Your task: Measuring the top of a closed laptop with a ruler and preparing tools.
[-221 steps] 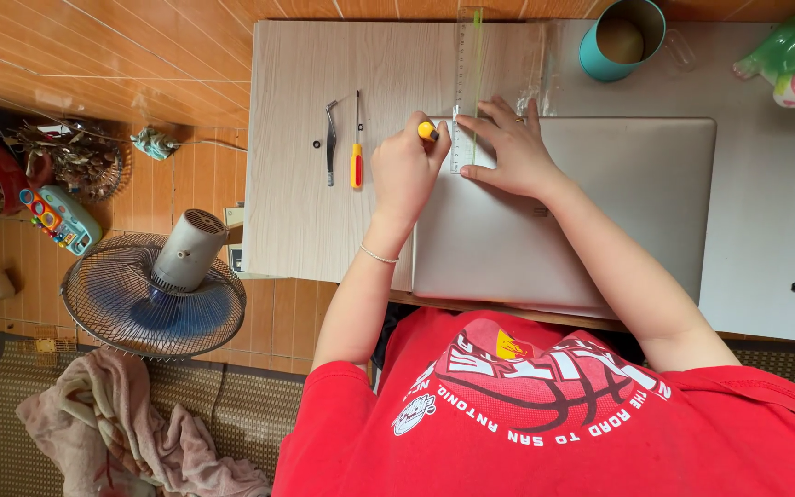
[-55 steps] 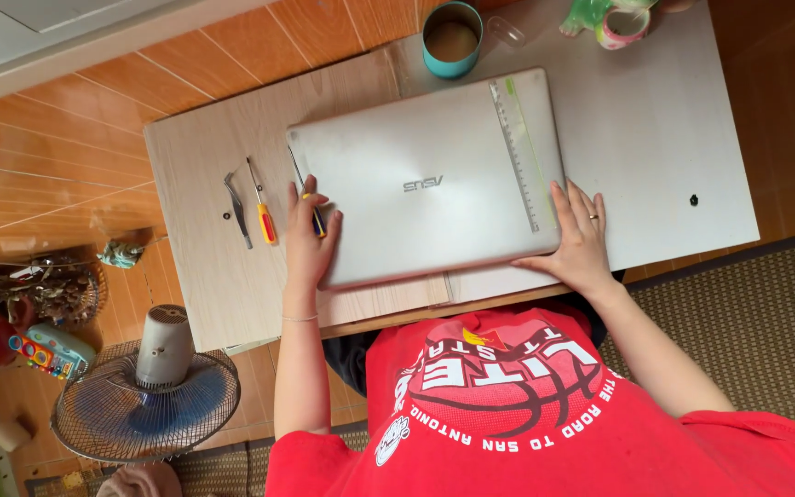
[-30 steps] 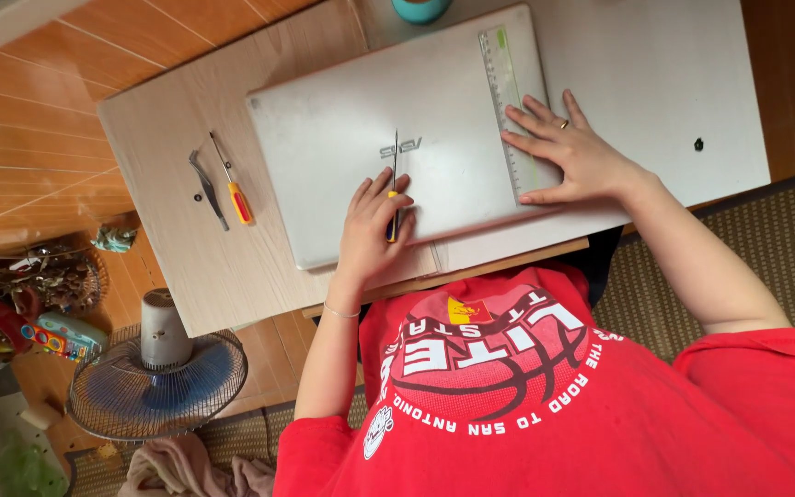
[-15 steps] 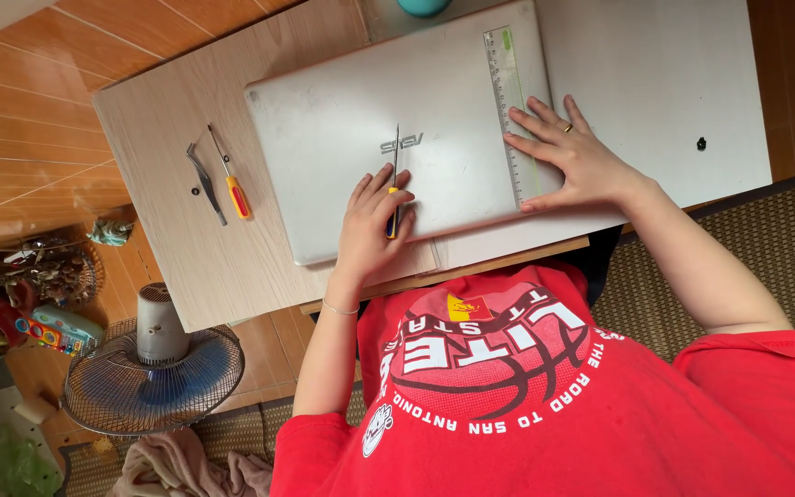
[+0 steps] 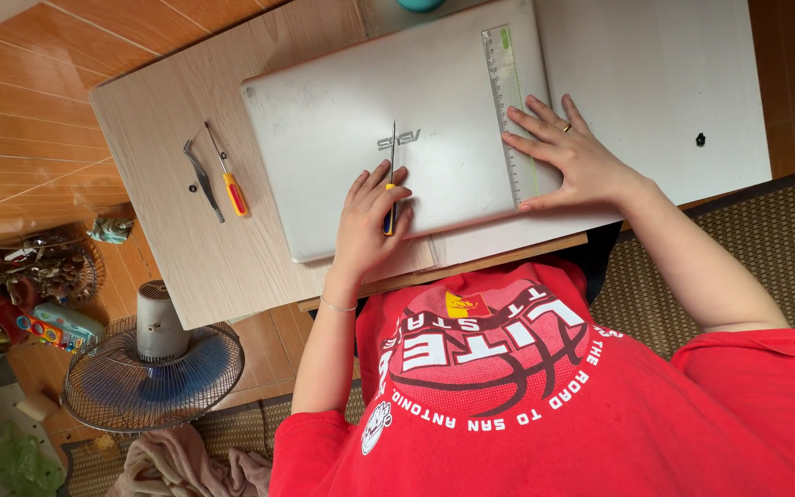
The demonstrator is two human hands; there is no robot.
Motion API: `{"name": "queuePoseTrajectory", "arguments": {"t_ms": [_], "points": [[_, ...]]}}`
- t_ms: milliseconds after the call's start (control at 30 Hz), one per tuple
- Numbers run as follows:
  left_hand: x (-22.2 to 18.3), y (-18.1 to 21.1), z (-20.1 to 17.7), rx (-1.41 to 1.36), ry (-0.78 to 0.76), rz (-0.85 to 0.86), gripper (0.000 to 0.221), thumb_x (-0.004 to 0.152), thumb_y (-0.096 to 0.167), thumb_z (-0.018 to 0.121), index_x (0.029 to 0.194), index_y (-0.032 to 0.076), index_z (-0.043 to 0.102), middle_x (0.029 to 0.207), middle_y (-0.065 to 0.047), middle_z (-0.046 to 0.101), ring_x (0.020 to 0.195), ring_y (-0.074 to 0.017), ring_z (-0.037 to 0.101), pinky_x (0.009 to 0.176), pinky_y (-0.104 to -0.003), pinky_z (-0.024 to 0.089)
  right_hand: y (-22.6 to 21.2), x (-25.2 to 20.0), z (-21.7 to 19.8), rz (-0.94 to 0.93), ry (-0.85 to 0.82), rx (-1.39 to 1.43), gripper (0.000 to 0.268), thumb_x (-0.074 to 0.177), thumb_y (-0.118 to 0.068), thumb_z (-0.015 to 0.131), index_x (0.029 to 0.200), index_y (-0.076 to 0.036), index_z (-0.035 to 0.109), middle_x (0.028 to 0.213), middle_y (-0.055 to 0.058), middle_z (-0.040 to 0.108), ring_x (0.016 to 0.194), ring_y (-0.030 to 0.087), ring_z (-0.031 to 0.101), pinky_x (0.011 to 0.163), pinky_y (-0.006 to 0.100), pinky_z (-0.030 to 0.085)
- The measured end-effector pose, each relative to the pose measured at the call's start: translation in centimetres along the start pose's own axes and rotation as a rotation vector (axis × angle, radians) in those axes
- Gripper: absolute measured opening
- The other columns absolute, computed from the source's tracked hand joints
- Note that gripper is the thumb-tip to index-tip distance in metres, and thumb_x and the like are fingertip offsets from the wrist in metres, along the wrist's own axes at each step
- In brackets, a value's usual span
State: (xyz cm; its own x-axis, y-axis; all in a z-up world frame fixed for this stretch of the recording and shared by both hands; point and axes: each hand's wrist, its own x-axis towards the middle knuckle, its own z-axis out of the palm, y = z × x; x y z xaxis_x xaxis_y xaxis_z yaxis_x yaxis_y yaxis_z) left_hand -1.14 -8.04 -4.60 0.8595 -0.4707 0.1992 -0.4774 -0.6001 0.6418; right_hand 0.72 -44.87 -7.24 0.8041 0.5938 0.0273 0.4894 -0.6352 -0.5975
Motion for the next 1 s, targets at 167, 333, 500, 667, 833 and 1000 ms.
{"name": "queuePoseTrajectory", "arguments": {"t_ms": [167,333,500,667,833,1000], "points": [[0.05,0.0,0.01,-0.004,0.0,0.0,0.02,0.09,0.011,0.072,0.11,0.01,0.066,0.138,-0.01,0.068,0.144,-0.0333,0.051,0.122,-0.052,0.035,-0.03,-0.17,0.1,-0.002,0.006,-0.004,0.101,0.071,-0.067,0.074,0.156,-0.021,0.044,0.171,0.007,0.027,0.16,0.033,0.015,0.125,0.069,0.003],[0.09,0.14,0.06,0.012,0.008,0.001,0.02,0.09,0.011,0.072,0.109,0.01,0.066,0.137,-0.01,0.068,0.143,-0.0332,0.051,0.122,-0.052,0.035,-0.23,-0.2,0.01,-0.004,0.01,0.001,0.101,0.071,-0.066,0.074,0.156,-0.021,0.044,0.17,0.007,0.026,0.16,0.034,0.014,0.125,0.069,0.003],[0.03,0.1,0.06,0.018,0.006,0.003,0.021,0.09,0.011,0.072,0.111,0.01,0.066,0.138,-0.01,0.067,0.143,-0.0325,0.051,0.122,-0.052,0.035,-0.48,-0.27,0.02,0.002,0.001,0.001,0.101,0.071,-0.065,0.075,0.156,-0.02,0.043,0.17,0.008,0.026,0.16,0.034,0.014,0.125,0.069,0.003],[0.0,0.0,0.22,0.029,0.011,0.013,0.022,0.091,0.011,0.071,0.112,0.011,0.066,0.138,-0.01,0.067,0.143,-0.0316,0.052,0.122,-0.051,0.035,-0.48,-0.38,0.07,0.003,-0.001,-0.012,0.102,0.07,-0.065,0.075,0.156,-0.02,0.043,0.17,0.008,0.026,0.16,0.034,0.013,0.125,0.068,0.003],[-0.03,0.08,0.14,0.03,0.015,0.015,0.023,0.091,0.011,0.07,0.114,0.011,0.066,0.138,-0.01,0.067,0.143,-0.0315,0.052,0.122,-0.051,0.034,-0.59,-0.41,0.14,0.014,-0.002,-0.015,0.104,0.069,-0.066,0.075,0.156,-0.019,0.042,0.17,0.008,0.026,0.16,0.033,0.013,0.125,0.068,0.003],[0.01,0.63,0.22,-0.013,0.043,0.039,0.029,0.09,0.01,0.07,0.118,0.008,0.066,0.135,-0.012,0.068,0.14,-0.0335,0.055,0.12,-0.052,0.039,-0.77,-0.33,0.13,0.033,-0.008,-0.009,0.113,0.067,-0.065,0.077,0.158,-0.014,0.034,0.169,0.01,0.027,0.159,0.033,0.013,0.125,0.065,0.003]]}}
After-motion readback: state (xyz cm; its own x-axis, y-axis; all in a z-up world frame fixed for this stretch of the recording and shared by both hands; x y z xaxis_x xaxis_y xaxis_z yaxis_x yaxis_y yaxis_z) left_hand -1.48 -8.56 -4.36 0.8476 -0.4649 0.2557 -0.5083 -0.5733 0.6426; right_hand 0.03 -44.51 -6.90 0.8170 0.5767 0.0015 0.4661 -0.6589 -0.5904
